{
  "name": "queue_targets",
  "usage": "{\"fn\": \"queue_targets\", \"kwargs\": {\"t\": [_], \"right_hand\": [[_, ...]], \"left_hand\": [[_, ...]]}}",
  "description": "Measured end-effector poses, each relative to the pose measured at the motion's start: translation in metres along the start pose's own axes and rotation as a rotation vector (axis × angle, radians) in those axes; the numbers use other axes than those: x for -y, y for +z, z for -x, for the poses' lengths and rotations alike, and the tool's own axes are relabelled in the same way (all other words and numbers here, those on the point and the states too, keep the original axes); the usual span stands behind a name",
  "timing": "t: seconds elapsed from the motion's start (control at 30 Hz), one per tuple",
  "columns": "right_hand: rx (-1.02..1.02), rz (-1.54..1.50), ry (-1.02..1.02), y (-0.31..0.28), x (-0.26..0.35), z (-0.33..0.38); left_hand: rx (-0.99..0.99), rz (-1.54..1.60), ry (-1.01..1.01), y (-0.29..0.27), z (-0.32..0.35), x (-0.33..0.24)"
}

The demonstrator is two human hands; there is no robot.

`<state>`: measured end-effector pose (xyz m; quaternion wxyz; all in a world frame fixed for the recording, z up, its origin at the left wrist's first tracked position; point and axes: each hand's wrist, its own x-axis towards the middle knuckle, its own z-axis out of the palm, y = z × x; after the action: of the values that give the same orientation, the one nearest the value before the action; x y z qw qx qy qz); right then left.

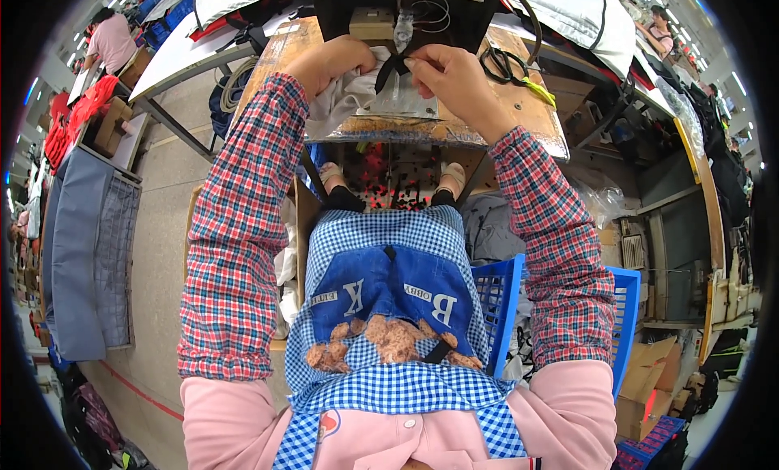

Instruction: Assembling white fabric footwear components with black elastic trim using an industrial machine.

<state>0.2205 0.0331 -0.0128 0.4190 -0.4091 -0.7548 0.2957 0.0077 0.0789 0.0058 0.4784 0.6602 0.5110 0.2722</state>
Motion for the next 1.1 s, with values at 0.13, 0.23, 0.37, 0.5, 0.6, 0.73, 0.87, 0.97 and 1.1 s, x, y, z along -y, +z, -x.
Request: {"fn": "queue_targets", "kwargs": {"t": [0.13,0.23,0.37,0.5,0.6,0.73,0.87,0.97,1.1], "right_hand": [[0.007,0.015,0.008,-0.001,0.0,-0.003],[0.006,-0.005,0.026,-0.001,0.0,-0.004],[-0.002,0.003,0.027,-0.002,0.0,-0.003],[0.014,-0.006,0.032,-0.004,0.0,-0.004],[0.015,-0.039,0.052,-0.004,0.0,-0.004],[0.019,-0.055,0.064,-0.006,-0.002,-0.004],[0.055,-0.092,0.077,-0.008,-0.002,-0.006],[0.067,-0.144,0.1,-0.008,-0.003,-0.007],[0.07,-0.204,0.131,-0.01,-0.005,-0.008]], "left_hand": [[-0.019,0.016,-0.03,0.0,0.001,-0.003],[0.008,0.06,-0.013,0.0,0.002,-0.003],[0.024,0.054,0.008,-0.003,0.0,0.0],[0.039,0.024,0.061,-0.006,-0.002,0.005],[0.061,0.048,0.079,-0.007,-0.002,0.007],[0.055,-0.055,0.152,-0.007,0.001,0.007],[0.049,-0.001,0.083,-0.008,0.004,0.004],[0.077,0.016,0.05,-0.007,0.006,0.002],[0.065,0.104,0.104,-0.004,0.009,0.005]]}}
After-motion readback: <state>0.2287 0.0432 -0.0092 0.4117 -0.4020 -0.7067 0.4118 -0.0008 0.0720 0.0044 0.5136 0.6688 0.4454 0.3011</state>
